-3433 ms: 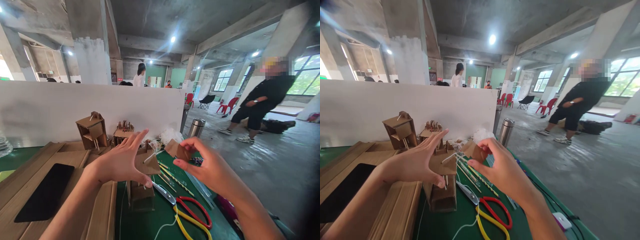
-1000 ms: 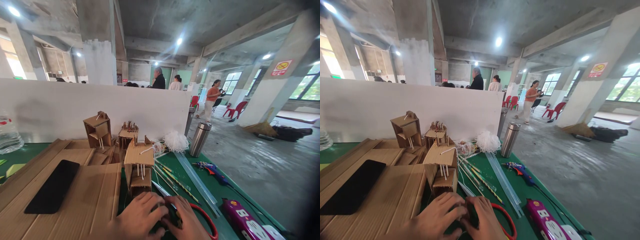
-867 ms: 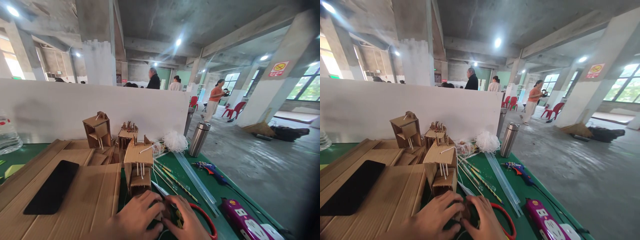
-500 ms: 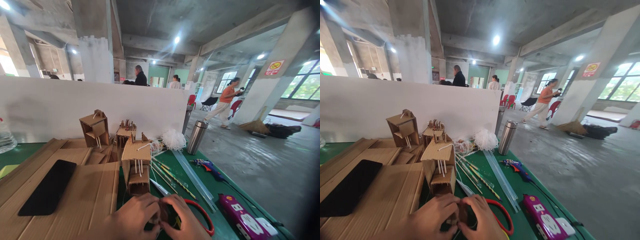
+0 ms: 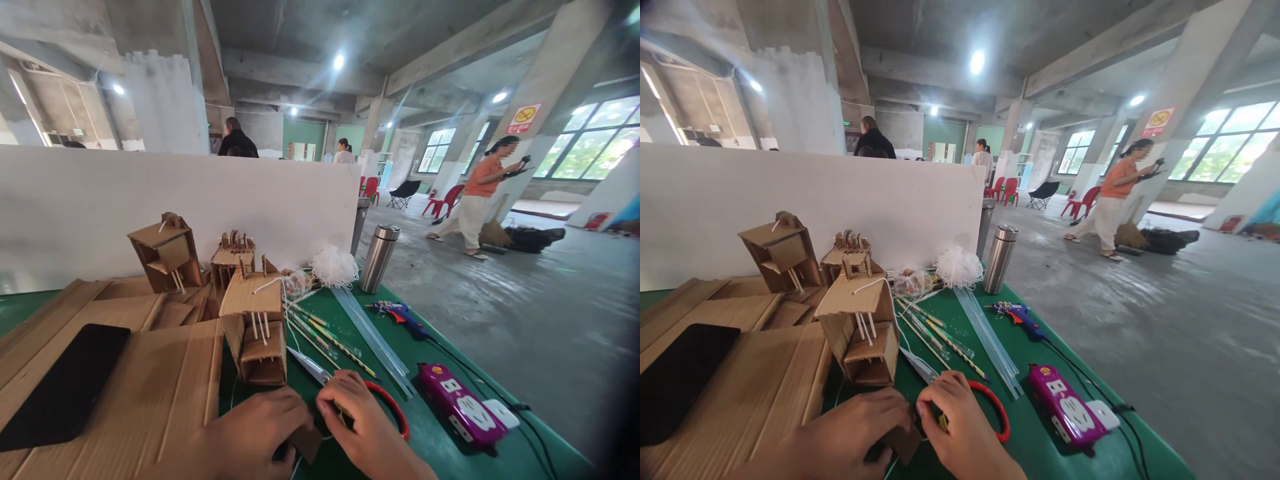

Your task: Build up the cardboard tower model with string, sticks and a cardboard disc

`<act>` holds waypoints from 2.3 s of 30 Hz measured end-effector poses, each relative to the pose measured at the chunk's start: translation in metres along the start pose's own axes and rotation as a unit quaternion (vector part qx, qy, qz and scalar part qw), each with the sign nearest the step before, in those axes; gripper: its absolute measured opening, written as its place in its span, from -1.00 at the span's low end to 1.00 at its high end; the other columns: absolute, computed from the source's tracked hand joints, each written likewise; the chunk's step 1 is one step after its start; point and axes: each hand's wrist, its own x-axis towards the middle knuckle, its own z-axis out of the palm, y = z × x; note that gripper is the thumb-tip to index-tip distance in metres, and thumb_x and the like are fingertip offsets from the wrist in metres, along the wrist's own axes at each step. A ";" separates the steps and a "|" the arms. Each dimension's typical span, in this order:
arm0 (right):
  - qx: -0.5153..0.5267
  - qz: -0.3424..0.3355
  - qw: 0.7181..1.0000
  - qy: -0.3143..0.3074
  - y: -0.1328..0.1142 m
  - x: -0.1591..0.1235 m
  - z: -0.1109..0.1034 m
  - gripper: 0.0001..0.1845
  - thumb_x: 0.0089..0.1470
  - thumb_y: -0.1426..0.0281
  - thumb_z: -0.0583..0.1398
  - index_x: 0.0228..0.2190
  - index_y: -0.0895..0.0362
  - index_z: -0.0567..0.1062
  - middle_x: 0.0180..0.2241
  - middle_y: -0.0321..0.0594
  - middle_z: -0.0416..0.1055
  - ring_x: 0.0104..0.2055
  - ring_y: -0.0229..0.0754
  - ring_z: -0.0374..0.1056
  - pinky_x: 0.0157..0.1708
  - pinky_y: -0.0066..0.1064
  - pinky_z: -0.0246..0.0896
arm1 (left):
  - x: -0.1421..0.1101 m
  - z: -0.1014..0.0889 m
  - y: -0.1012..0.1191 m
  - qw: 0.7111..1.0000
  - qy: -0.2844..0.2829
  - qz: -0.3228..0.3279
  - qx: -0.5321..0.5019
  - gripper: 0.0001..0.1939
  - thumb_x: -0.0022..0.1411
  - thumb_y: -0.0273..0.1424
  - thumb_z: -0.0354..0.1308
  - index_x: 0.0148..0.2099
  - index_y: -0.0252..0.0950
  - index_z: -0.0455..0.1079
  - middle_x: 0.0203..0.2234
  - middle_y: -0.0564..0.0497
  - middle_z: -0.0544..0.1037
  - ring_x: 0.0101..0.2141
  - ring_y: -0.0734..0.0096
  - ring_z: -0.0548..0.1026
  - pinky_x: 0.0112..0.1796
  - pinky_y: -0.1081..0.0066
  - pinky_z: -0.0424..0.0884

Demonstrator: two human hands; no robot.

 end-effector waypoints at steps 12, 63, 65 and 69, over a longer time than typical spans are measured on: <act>-0.223 0.221 0.947 -0.067 0.062 0.034 -0.056 -0.91 0.10 0.47 0.20 -0.38 0.18 0.53 -0.26 0.04 0.54 -0.11 0.17 0.41 -0.16 -0.18 0.18 | -0.003 -0.002 -0.002 0.999 0.021 0.011 -0.042 -0.30 0.01 -0.69 0.04 0.22 -0.24 0.12 0.09 -0.19 0.40 0.15 0.13 0.33 0.13 0.13 0.35; 0.471 0.161 0.779 -0.381 0.021 0.043 -0.028 -0.55 -0.14 0.05 0.41 -0.51 0.16 0.45 -0.70 -0.40 0.39 -0.72 -0.36 0.29 -0.65 -0.59 0.18 | -0.013 0.003 -0.007 0.936 0.341 0.054 0.067 -0.65 0.46 -0.38 -0.14 0.23 -0.23 -0.02 -0.01 -0.28 0.34 0.00 0.08 0.40 -0.07 0.08 0.44; 0.437 0.146 0.799 -0.387 0.020 0.043 -0.040 -0.56 -0.09 0.02 0.37 -0.50 0.15 0.48 -0.63 -0.34 0.45 -0.60 -0.26 0.44 -0.53 -0.51 0.27 | -0.014 0.004 -0.008 0.935 0.346 0.055 0.060 -0.64 0.46 -0.37 -0.14 0.24 -0.22 -0.04 -0.01 -0.27 0.32 0.02 0.07 0.38 -0.05 0.07 0.43; 0.326 0.119 0.906 -0.242 0.027 0.049 -0.057 -0.47 0.16 -0.07 0.13 -0.39 0.15 0.54 -0.46 -0.14 0.58 -0.35 -0.05 0.55 -0.21 -0.26 0.37 | -0.013 0.004 -0.007 0.935 0.345 0.061 0.051 -0.61 0.44 -0.41 -0.11 0.25 -0.20 -0.05 -0.01 -0.26 0.31 0.03 0.06 0.37 -0.04 0.06 0.43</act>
